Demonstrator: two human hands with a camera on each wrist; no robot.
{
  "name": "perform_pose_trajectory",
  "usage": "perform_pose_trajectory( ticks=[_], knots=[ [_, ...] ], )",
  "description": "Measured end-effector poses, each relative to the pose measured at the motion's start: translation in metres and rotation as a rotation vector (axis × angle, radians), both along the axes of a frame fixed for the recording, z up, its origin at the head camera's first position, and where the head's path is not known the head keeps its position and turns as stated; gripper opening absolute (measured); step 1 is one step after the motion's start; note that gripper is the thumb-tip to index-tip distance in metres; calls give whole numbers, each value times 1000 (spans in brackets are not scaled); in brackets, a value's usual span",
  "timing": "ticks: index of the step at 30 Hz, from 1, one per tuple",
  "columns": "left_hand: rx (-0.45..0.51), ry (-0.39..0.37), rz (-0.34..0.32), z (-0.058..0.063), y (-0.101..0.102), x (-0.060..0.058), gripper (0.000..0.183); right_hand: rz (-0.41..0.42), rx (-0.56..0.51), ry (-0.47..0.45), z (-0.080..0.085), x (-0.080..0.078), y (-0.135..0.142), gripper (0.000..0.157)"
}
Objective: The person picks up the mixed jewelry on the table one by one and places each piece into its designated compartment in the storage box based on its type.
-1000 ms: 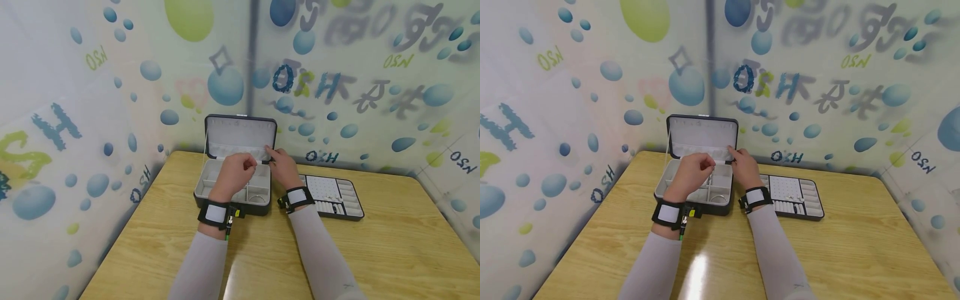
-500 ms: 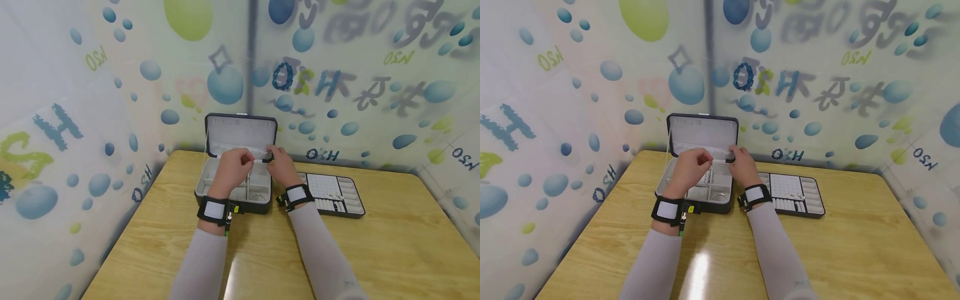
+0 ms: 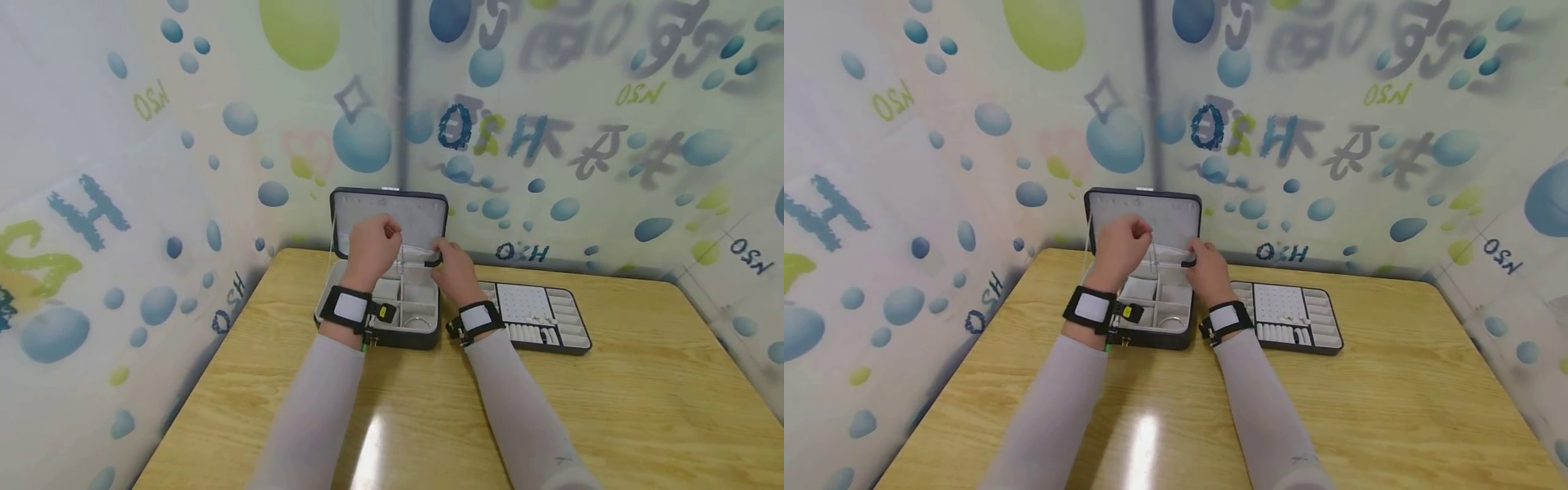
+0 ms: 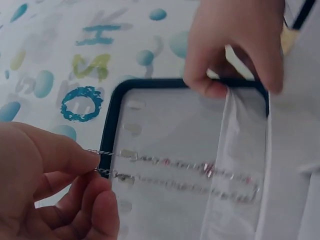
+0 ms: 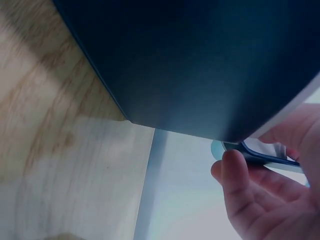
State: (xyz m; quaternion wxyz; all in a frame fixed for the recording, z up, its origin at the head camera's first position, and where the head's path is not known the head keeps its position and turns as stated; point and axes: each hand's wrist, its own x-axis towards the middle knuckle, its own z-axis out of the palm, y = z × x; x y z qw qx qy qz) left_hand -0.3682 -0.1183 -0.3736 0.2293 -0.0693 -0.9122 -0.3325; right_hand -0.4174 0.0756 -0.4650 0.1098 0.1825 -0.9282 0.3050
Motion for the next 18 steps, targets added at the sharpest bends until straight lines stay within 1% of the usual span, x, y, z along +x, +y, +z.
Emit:
perform_pose_trajectory(
  ticks=[3, 6, 11, 15, 18],
  knots=[
    [-51, 34, 21, 6, 0, -9, 14, -11, -17, -7, -1, 1, -1, 40],
    [-73, 53, 29, 8, 3, -17, 15, -25, -27, -5, -1, 2, -2, 40],
    [-38, 68, 72, 5, 7, -27, 16, -34, -28, -11, -2, 3, -3, 40],
    [-14, 103, 127, 1, 11, -32, 18, -39, -30, -9, -2, 2, -4, 41],
    [19, 125, 161, -1, 14, -35, 19, -38, -32, 12, -2, 2, -4, 40]
  ],
)
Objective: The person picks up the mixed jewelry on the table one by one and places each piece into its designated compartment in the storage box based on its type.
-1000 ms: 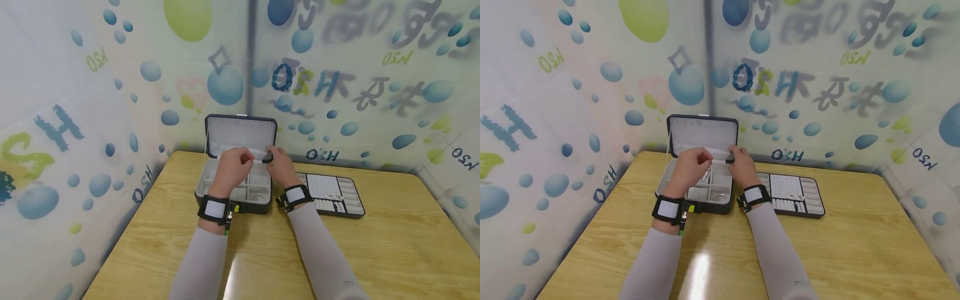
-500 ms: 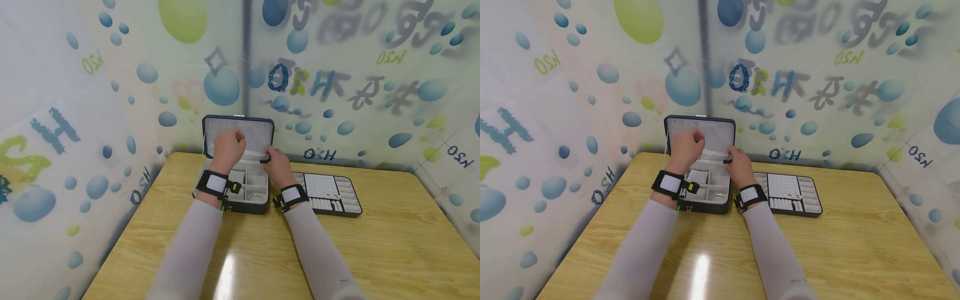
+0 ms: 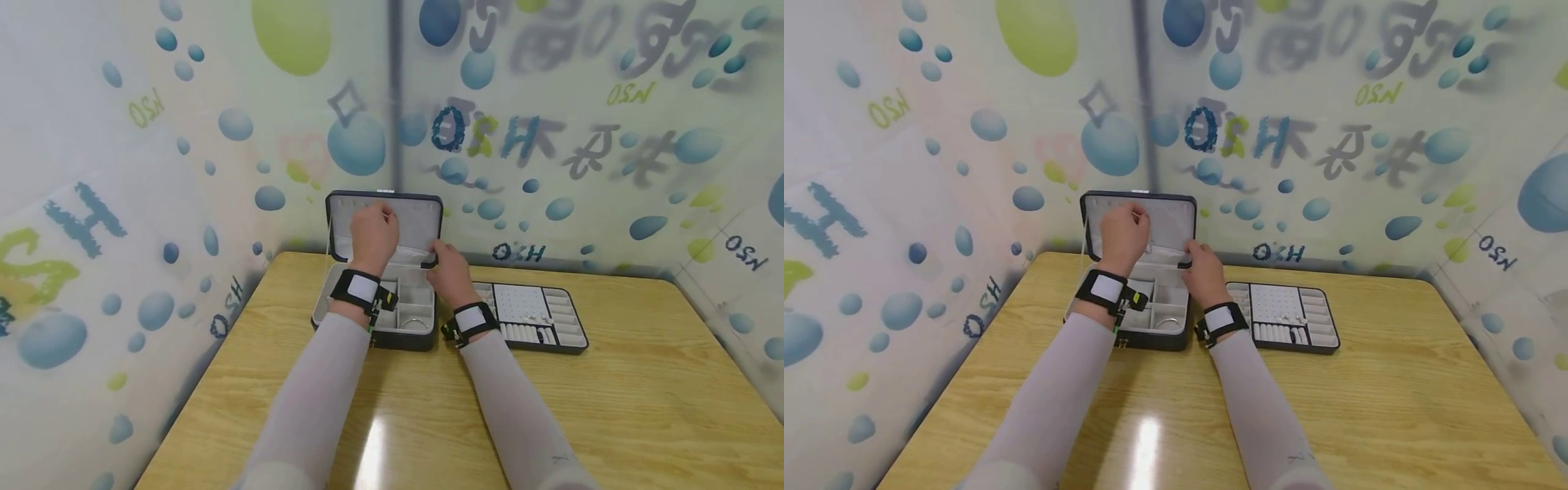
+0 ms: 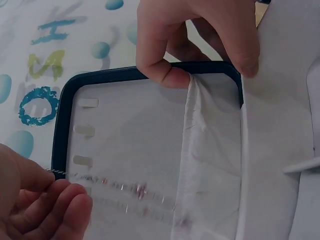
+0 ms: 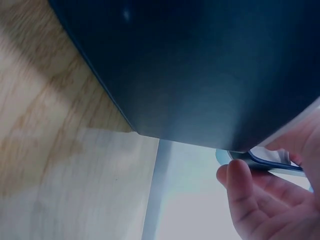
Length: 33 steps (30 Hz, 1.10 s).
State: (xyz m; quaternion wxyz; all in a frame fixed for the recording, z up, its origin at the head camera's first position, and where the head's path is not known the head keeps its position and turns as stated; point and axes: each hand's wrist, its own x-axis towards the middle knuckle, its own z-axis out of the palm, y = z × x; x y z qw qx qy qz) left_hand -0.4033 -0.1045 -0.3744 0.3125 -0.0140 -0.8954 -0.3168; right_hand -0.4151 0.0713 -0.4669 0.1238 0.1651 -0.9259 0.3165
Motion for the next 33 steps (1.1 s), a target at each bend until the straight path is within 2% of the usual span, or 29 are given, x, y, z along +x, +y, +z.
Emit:
perform_pose_trajectory(
  ticks=[8, 19, 33],
  knots=[
    [122, 43, 4, -4, 2, -10, 15, -3, -1, 36, -4, -2, 0, 41],
    [152, 54, -9, -4, 5, -14, 14, -7, 8, 19, -4, -1, 0, 39],
    [148, 74, 51, -9, 4, -29, 15, -10, 15, 27, -5, -2, 0, 39]
  ],
)
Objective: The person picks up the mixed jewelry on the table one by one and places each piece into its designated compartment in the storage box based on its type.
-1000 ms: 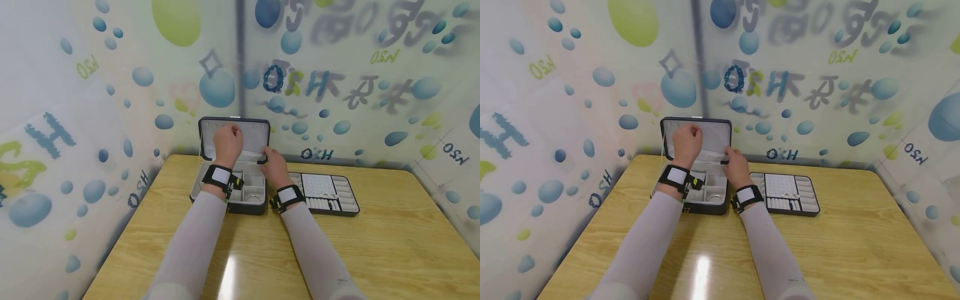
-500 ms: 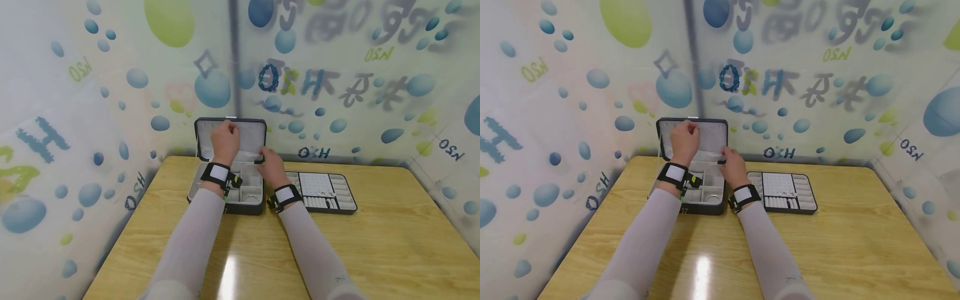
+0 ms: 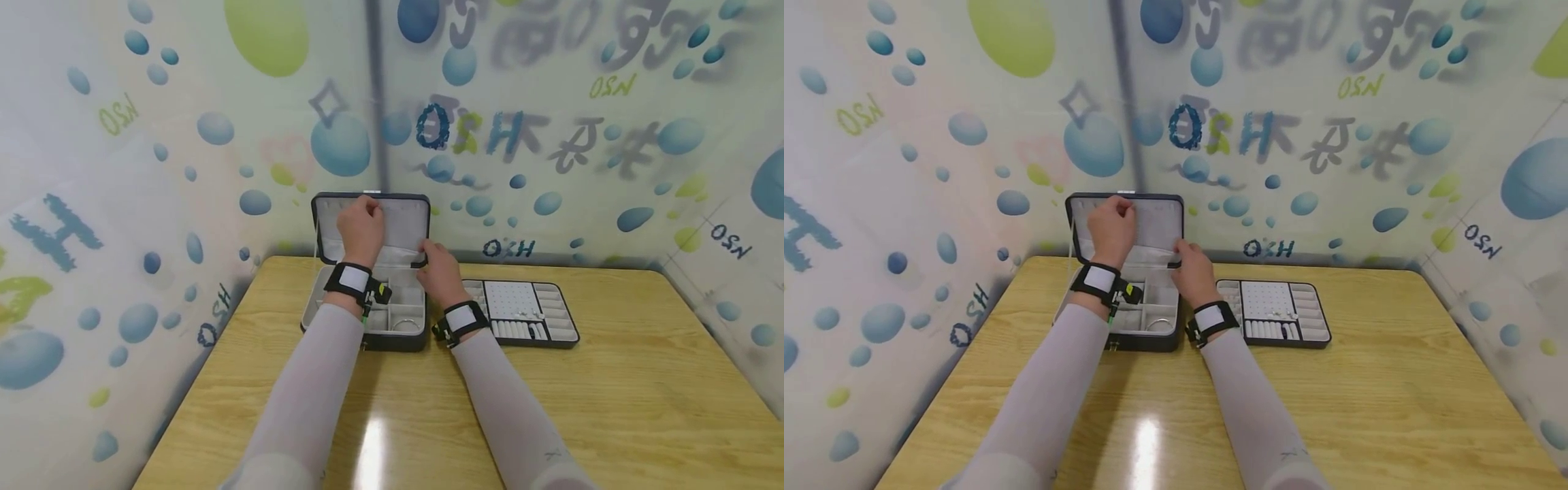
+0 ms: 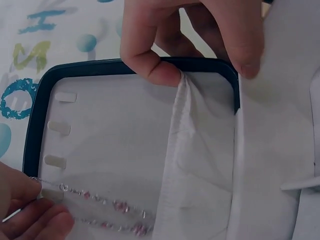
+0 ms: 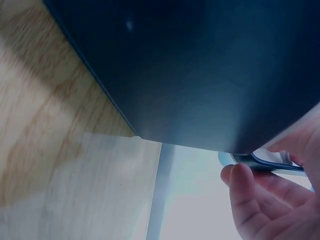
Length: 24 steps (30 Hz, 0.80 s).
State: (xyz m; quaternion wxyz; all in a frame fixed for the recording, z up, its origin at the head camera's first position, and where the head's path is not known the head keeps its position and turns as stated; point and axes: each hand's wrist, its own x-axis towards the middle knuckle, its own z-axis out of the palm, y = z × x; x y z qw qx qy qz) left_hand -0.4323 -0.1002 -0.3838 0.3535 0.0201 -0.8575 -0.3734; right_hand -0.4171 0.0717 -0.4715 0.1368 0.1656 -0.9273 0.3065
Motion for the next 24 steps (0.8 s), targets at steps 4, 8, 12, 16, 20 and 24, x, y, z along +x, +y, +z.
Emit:
perform_pose_trajectory(
  ticks=[4, 8, 12, 16, 20, 24],
  knots=[
    [18, -15, 16, 3, 0, 0, 15, 14, -7, 11, -2, 0, -1, 38],
    [9, -25, 17, 4, 0, -1, 15, 15, -7, 12, -1, -1, -1, 38],
    [-29, -47, 13, 2, 1, -3, 15, 5, -2, 3, -2, -2, -1, 39],
    [-61, -81, 4, -2, 1, -5, 17, 5, 1, 7, -2, -3, 0, 39],
    [-52, -94, -14, -4, 1, -6, 19, 0, 5, 18, -3, -3, 1, 39],
    [23, -97, -49, -6, -1, -4, 20, -1, 5, 22, -3, -3, 1, 39]
  ],
)
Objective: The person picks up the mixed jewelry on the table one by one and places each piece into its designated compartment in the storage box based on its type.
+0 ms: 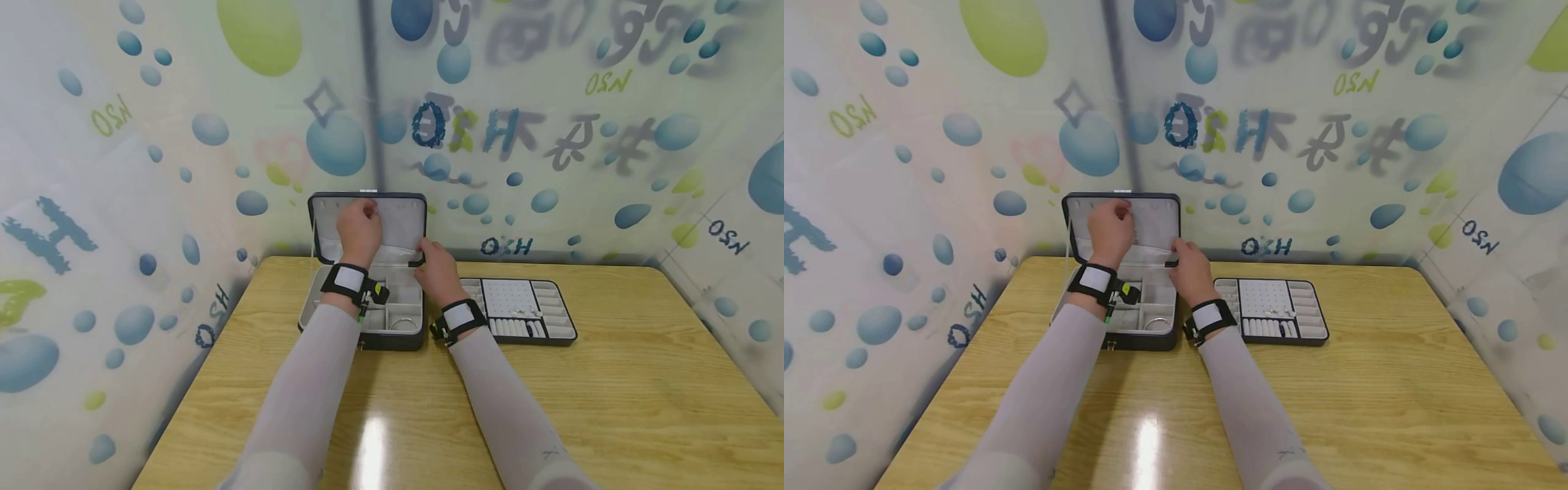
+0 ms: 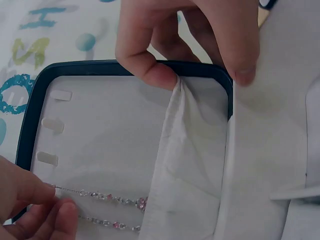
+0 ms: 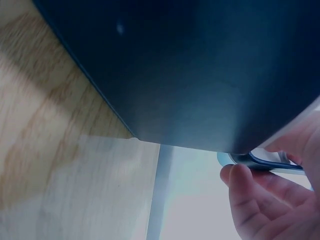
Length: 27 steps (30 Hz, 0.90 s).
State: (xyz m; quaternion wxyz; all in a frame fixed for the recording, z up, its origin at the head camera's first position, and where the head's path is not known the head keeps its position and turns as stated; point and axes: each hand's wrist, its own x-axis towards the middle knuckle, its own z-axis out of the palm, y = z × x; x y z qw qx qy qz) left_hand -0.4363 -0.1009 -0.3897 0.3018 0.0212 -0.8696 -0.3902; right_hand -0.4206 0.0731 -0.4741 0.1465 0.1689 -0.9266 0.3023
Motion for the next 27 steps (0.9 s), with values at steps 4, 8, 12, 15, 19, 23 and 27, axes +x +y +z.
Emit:
perform_pose_trajectory(
  ticks=[4, 8, 12, 15, 19, 23, 27],
  knots=[
    [66, -8, -30, -2, -2, 4, 23, 6, -4, -8, 1, 0, 0, 39],
    [75, 13, -57, -4, -4, 7, 28, 8, -9, -10, 1, 0, 1, 39],
    [64, 27, -87, -9, -8, 11, 33, 9, -6, -19, 1, 0, 1, 39],
    [68, 28, -98, -12, -12, 17, 35, 11, -5, -32, 3, 1, 0, 39],
    [40, 12, -118, -17, -18, 30, 32, 11, -17, -41, 5, 3, -1, 41],
    [-7, -27, -152, -22, -21, 45, 29, 18, -25, -48, 5, 7, -2, 47],
    [-37, -48, -178, -24, -22, 61, 28, 35, -22, -59, 4, 8, -1, 56]
  ],
)
